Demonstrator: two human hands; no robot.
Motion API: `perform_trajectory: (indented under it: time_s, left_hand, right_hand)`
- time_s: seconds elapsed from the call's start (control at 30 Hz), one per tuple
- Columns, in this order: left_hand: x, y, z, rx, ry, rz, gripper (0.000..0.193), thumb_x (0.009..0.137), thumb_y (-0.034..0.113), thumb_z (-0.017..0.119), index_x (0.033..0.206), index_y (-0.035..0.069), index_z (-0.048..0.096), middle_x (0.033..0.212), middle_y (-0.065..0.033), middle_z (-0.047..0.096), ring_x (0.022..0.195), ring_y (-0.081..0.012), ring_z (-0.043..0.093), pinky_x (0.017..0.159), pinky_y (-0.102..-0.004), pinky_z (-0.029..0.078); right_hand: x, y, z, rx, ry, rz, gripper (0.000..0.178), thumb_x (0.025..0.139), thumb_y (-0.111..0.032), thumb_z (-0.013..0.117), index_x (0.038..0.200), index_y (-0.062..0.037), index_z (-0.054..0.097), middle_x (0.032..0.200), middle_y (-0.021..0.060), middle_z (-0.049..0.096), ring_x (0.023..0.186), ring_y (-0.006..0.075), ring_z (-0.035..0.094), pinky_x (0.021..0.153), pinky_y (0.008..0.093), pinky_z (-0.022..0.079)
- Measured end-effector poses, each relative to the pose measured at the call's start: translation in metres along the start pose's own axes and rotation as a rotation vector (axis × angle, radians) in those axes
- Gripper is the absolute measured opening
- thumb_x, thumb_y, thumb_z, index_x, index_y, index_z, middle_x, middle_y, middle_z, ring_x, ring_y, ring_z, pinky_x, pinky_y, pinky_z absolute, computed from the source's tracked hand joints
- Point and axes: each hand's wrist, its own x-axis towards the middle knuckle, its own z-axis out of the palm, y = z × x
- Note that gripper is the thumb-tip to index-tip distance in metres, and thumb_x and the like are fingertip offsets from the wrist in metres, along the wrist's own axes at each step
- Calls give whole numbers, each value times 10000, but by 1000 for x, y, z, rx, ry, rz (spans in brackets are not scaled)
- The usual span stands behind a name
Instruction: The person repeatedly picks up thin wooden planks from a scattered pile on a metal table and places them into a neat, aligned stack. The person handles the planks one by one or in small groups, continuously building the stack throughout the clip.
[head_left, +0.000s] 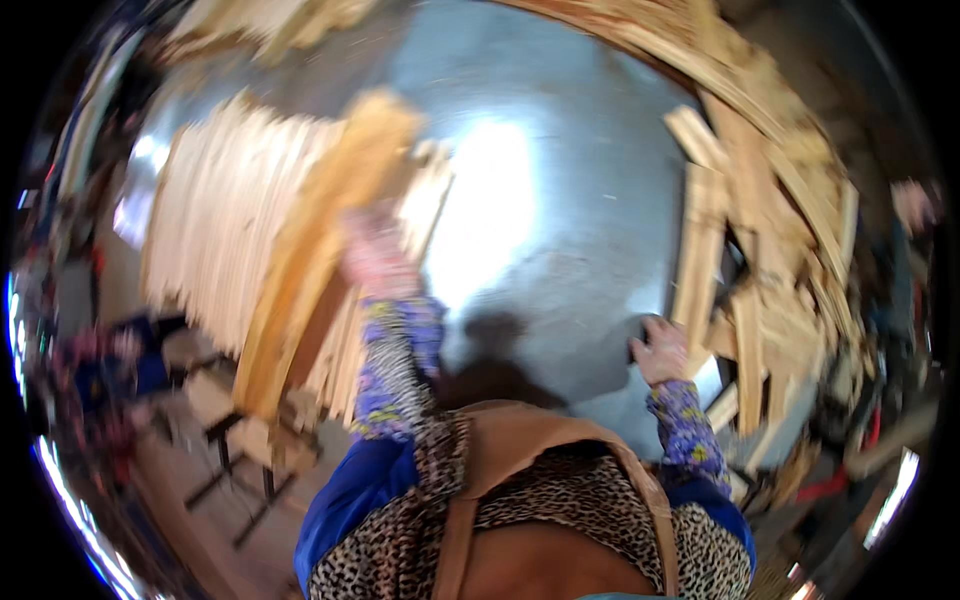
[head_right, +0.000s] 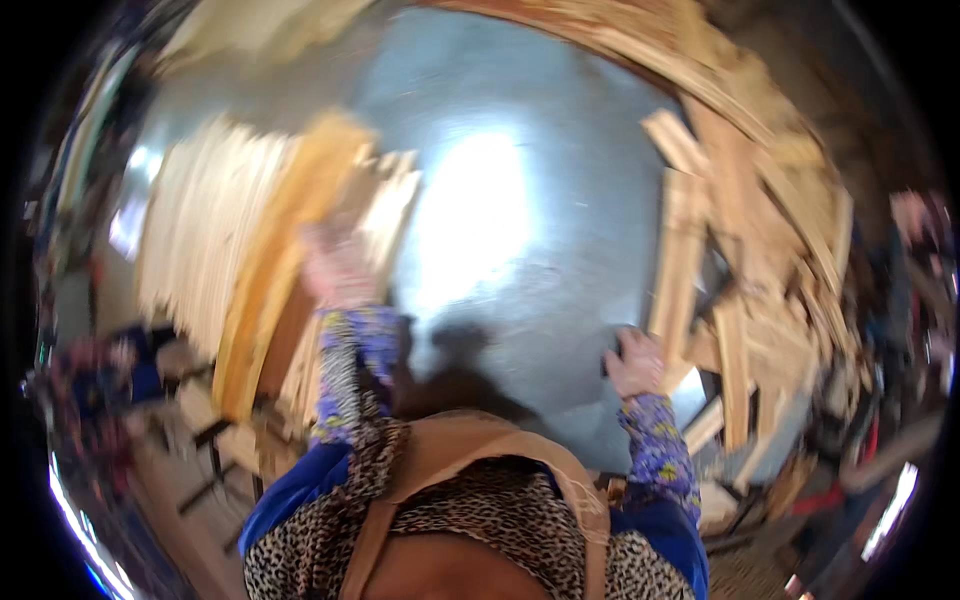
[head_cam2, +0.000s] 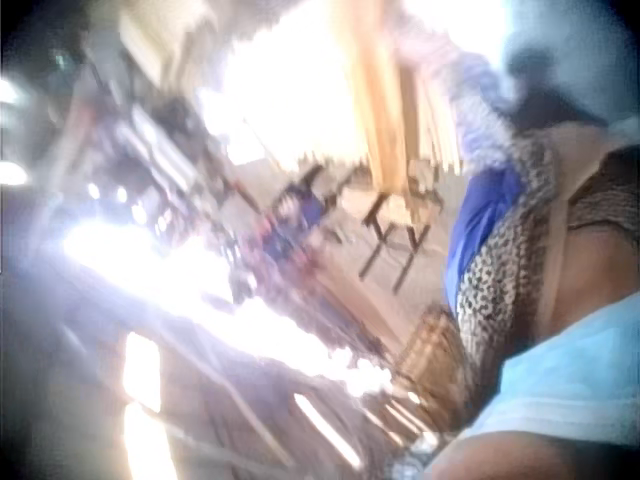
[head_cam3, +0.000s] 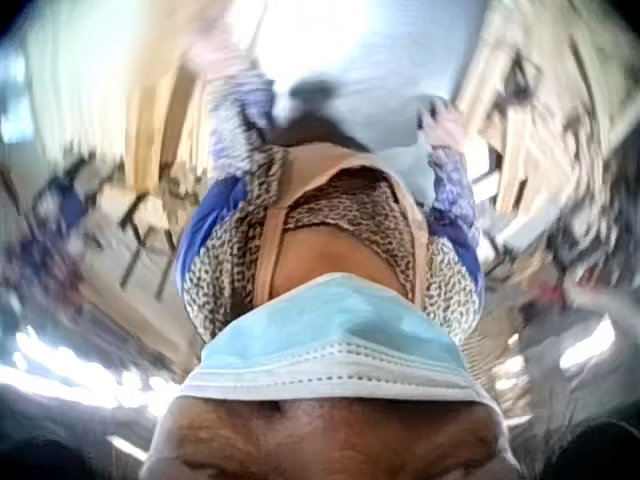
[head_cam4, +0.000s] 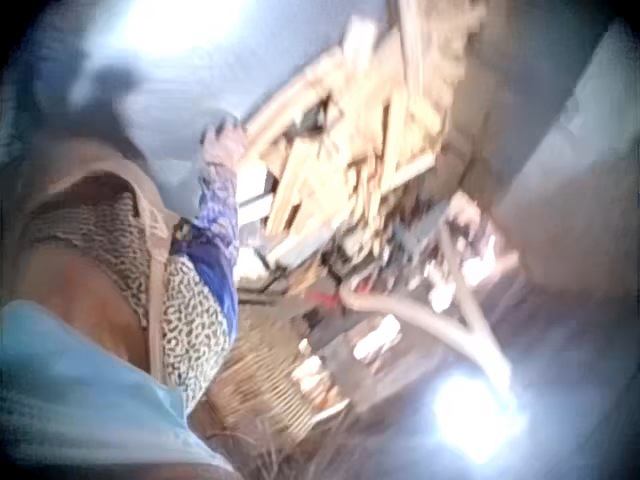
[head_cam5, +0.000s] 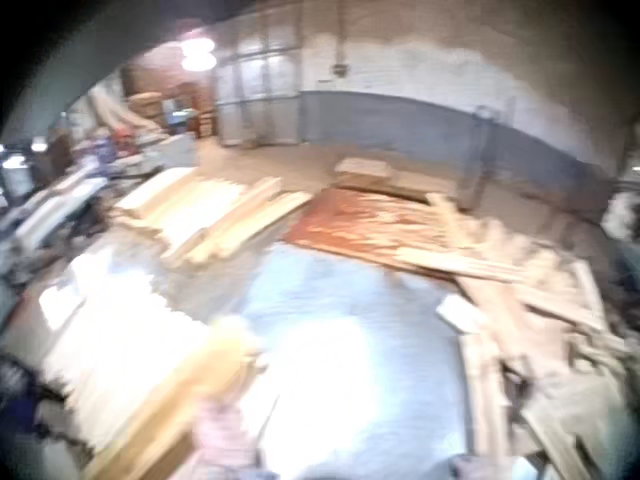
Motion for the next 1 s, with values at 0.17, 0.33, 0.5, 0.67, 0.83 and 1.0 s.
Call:
perform_trajectory:
  time_s: [0.17, 0.33, 0.5, 0.67, 0.83, 1.0]
  left_hand:
    - [49, 43, 5, -129, 42, 51, 226, 1094, 285, 645, 1094, 61, 670, 960, -70, 654, 895, -187, 636, 895, -328, 568]
    - [10, 25, 27, 131, -201, -43, 225, 1114, 263, 600, 964, 95, 585, 829, -50, 569, 745, -161, 532, 769, -306, 531]
    - [-77, -92, 38, 515, -584, -265, 422, 1058, 329, 716, 1331, 20, 623, 1033, -109, 681, 856, -229, 683, 907, -366, 596]
    - [-139, -176, 29, 662, -846, -928, 500, 1082, 363, 644, 1386, -30, 590, 1155, -159, 714, 982, -291, 719, 898, -395, 606]
    - [-126, -180, 17, 644, -815, -899, 524, 1054, 265, 653, 1467, -42, 560, 1217, -170, 712, 1042, -301, 732, 879, -423, 624]
    - [-97, -163, 16, 704, -950, -641, 544, 1021, 220, 701, 1460, -72, 564, 1331, -146, 703, 1165, -262, 685, 1047, -394, 545]
  right_hand:
    - [-5, -12, -13, 79, 120, 135, 587, 885, -408, 770, 1382, -110, 672, 1296, 183, 701, 1237, 423, 631, 1094, 535, 485]
    - [72, 20, -37, -130, 395, 340, 906, 798, -455, 864, 1553, -132, 479, 1478, 259, 566, 1369, 442, 533, 1111, 545, 477]
    - [133, 11, -45, 350, 272, 501, 984, 800, -476, 882, 1585, -72, 450, 1543, 296, 524, 1436, 477, 516, 1227, 498, 414]
    - [184, -35, -73, 653, 54, 57, 989, 840, -523, 847, 1595, -29, 442, 1535, 285, 556, 1425, 454, 543, 1238, 457, 423]
    - [254, 79, -208, 2, 343, 508, 1049, 788, -600, 859, 1606, -81, 458, 1549, 269, 552, 1457, 442, 511, 1217, 489, 438]
    - [268, 115, -213, -154, 154, 618, 1063, 786, -576, 835, 1637, -125, 384, 1613, 275, 461, 1447, 428, 505, 1169, 509, 473]
